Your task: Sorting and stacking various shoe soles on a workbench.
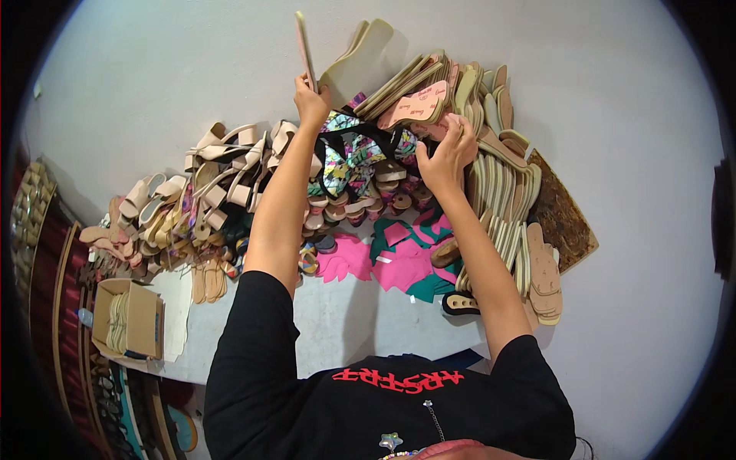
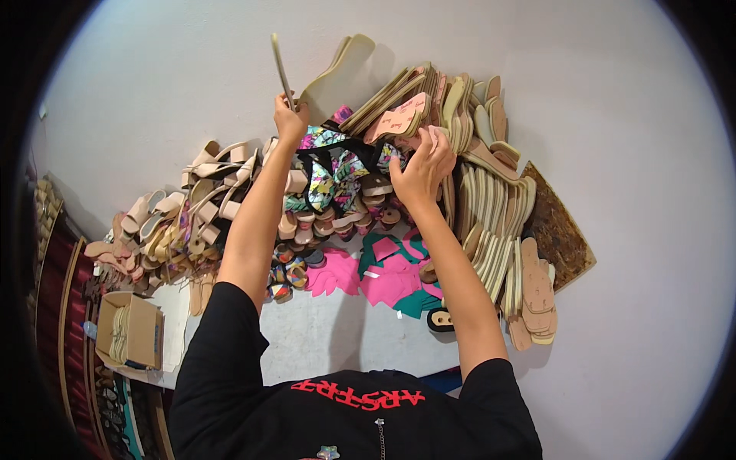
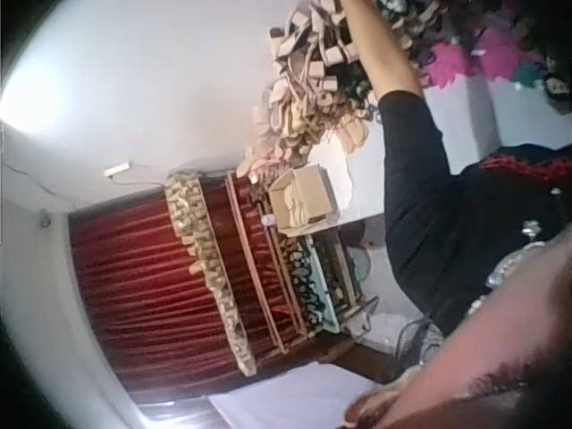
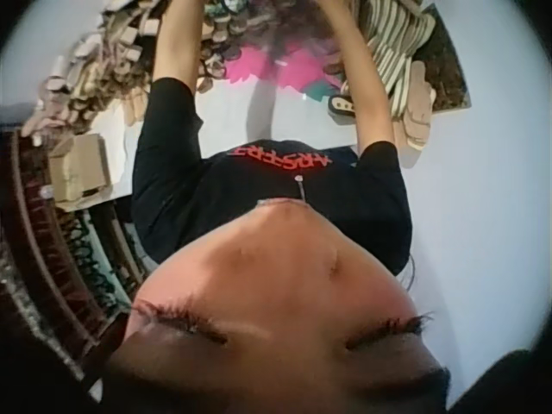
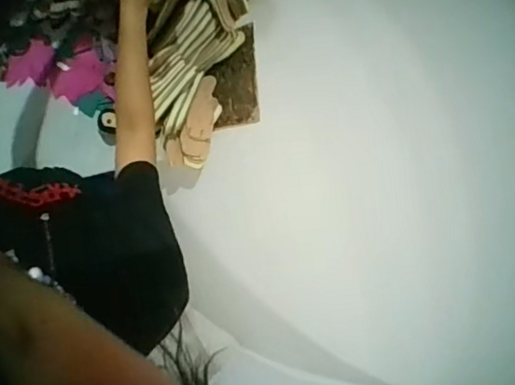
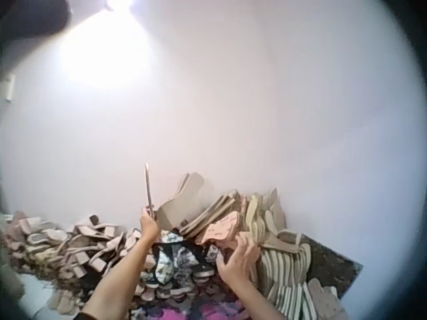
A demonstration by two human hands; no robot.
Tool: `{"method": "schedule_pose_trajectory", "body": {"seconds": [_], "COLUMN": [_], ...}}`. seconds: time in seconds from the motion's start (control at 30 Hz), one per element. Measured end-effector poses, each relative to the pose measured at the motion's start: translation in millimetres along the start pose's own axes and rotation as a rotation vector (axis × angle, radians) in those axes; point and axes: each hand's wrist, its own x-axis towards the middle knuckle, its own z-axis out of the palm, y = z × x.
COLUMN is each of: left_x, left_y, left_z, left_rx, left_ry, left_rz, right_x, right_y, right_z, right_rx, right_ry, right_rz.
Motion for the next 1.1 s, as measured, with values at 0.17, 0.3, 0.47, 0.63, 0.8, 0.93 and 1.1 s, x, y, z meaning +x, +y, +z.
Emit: {"method": "schedule_pose_trajectory", "body": {"seconds": [0.17, 0.3, 0.47, 0.63, 0.8, 0.93, 1.1], "left_x": [-45.4, -110.9, -221.0, -333.6, -392.0, -400.8, -400.4], "left_y": [3.7, 12.5, -6.0, -24.5, -64.5, -77.7, -101.5], "left_z": [-68.0, -154.1, -237.3, -293.1, -308.8, -305.2, -316.5], "left_rx": [-0.444, -0.526, -0.531, -0.483, -0.224, -0.077, -0.128], "left_ry": [0.011, -0.153, -0.388, -0.586, -0.77, -0.807, -0.597], "left_rz": [-0.29, -0.323, -0.569, -0.989, -1.219, -1.196, -1.271], "right_x": [-25.1, -52.9, -93.0, -189.9, -296.7, -378.3, -353.6], "right_y": [-32.1, -62.2, -76.0, -94.4, -96.2, -73.7, -106.8], "right_z": [-10.7, 1.2, 2.5, -27.8, -51.8, -44.4, -60.9], "right_rx": [0.08, 0.61, 1.717, 1.553, 1.312, 0.728, 0.734], "right_ry": [0.058, -0.1, -0.538, -0.644, -0.496, -0.413, -0.118], "right_rz": [-0.008, 0.206, 0.884, 1.204, 1.697, 1.626, 1.753]}}
